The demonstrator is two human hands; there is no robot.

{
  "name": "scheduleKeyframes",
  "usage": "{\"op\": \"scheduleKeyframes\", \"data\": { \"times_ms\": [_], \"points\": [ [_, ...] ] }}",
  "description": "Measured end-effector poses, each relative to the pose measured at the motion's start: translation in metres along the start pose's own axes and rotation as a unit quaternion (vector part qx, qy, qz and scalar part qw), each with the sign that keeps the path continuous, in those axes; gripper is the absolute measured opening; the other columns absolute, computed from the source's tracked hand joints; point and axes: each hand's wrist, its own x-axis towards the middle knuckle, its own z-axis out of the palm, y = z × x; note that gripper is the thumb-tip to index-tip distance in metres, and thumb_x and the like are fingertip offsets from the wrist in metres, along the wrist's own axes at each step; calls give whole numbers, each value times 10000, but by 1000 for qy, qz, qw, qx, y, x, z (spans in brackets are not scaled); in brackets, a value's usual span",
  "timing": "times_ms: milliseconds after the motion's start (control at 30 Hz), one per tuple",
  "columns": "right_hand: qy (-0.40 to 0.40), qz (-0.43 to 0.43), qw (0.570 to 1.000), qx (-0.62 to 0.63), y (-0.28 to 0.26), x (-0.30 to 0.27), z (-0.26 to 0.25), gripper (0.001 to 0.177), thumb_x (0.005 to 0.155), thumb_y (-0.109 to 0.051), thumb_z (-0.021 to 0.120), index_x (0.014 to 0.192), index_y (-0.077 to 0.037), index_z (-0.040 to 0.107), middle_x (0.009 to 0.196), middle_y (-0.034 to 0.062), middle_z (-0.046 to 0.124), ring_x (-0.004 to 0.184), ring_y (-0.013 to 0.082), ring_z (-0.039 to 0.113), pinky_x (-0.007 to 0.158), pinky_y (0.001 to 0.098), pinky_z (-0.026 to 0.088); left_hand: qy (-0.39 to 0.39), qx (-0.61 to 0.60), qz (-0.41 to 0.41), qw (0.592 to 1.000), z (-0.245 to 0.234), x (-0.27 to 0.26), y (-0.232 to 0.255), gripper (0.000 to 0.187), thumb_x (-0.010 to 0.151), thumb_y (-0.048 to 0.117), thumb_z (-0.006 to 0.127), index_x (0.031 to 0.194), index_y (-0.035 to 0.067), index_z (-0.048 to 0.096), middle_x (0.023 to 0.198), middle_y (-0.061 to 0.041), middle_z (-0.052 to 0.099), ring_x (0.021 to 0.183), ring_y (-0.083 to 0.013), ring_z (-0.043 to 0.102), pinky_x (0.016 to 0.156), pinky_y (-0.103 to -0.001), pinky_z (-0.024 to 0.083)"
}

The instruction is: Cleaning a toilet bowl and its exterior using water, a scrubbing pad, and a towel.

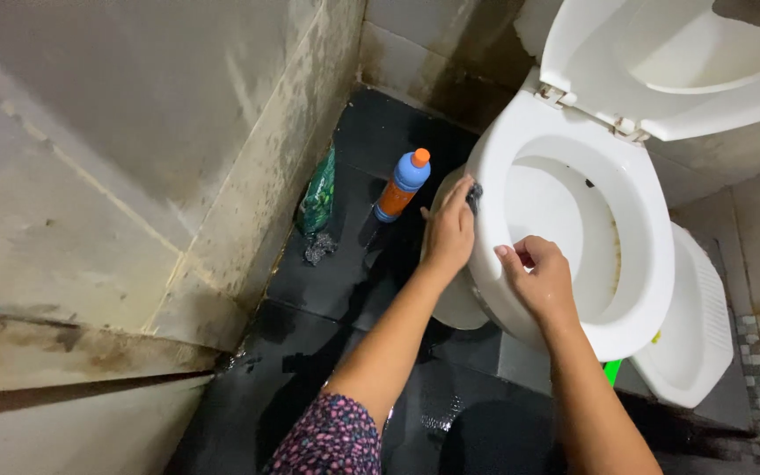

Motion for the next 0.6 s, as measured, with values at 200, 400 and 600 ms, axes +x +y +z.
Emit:
{"op": "scheduleKeyframes", "data": {
  "times_ms": [200,400,600],
  "points": [
    [4,-11,1000,-7,2,1,1,366,882,-316,765,836,42,702,725,158,688,662,241,648,635,370,513,-20,0,-17,1000,14,30,-29,480,1028,156,344,1490,149,472,1577,-74,463,1488,-333,388,1132,-801,9],
    [-3,1,1000,-1,-2,1,-1,352,880,-318,761,819,25,710,706,141,691,656,224,654,638,365,515,7,-13,3,1000,6,-30,-19,506,1007,149,368,1504,119,461,1591,-86,464,1489,-345,400,1175,-775,27],
    [11,-33,999,2,1,0,1,362,872,-315,764,811,36,695,720,164,674,658,241,641,634,369,509,10,-23,43,999,8,-15,-16,496,1024,126,352,1509,92,451,1610,-109,439,1524,-368,358,1164,-761,29]
  ]
}}
